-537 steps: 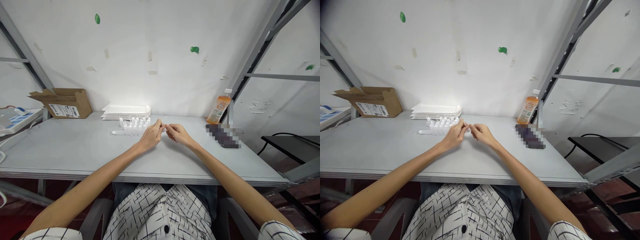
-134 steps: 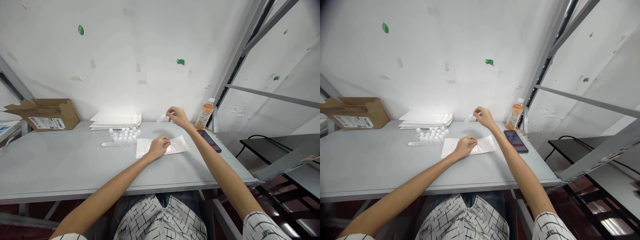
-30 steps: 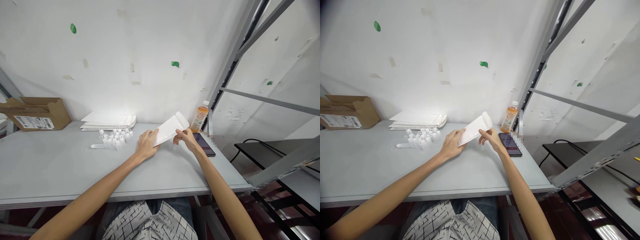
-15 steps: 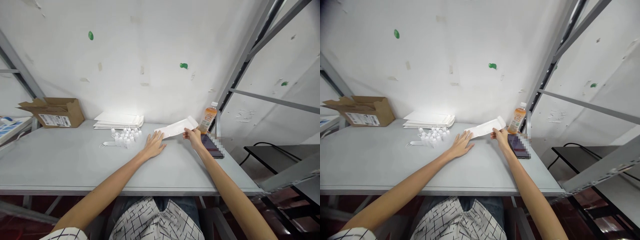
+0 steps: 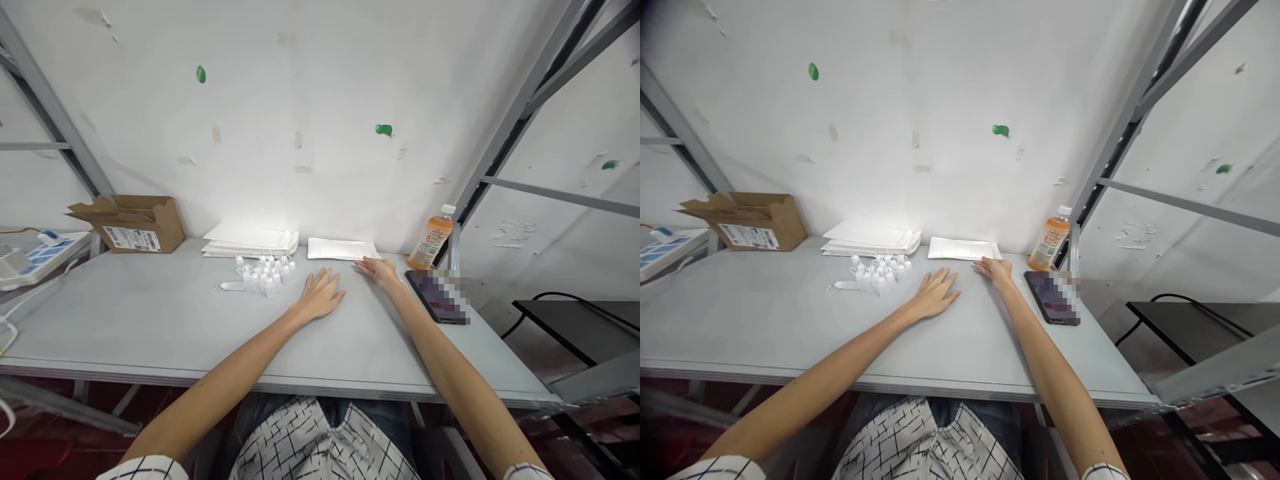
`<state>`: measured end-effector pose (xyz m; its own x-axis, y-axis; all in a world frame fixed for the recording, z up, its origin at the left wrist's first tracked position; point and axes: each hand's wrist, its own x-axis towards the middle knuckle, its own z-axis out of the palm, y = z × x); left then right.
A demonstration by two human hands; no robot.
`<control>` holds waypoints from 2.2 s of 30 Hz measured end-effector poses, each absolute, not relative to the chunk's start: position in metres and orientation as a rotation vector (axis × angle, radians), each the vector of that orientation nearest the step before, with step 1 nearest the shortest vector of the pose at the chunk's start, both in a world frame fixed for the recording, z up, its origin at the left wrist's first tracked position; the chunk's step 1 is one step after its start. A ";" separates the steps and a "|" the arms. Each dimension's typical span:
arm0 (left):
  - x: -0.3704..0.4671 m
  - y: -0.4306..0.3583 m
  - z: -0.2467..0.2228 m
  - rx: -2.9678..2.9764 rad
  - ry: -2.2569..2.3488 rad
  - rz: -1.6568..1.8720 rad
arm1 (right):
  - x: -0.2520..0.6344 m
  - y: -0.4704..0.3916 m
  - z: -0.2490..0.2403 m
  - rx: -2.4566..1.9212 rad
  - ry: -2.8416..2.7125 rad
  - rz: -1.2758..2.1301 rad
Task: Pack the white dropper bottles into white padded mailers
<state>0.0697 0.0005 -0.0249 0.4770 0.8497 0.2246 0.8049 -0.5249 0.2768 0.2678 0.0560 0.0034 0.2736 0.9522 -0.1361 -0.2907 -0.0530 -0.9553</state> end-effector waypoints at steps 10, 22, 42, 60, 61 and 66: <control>0.062 0.000 0.006 2.694 1.351 1.074 | 0.266 0.035 0.015 -1.350 -1.127 1.049; -0.072 0.032 0.076 2.527 1.593 1.540 | 0.226 0.038 0.019 -1.266 -1.736 0.631; -0.167 0.065 0.028 1.910 1.952 1.357 | 0.035 0.157 0.058 -1.351 -2.703 0.260; -0.159 0.059 0.026 2.000 1.843 1.149 | 0.055 0.150 0.052 -1.254 -2.651 0.141; -0.158 0.058 0.028 1.983 1.834 1.161 | 0.054 0.150 0.050 -1.265 -2.640 0.109; -0.155 0.054 0.032 1.897 1.798 1.250 | 0.052 0.149 0.047 -1.367 -2.483 -0.046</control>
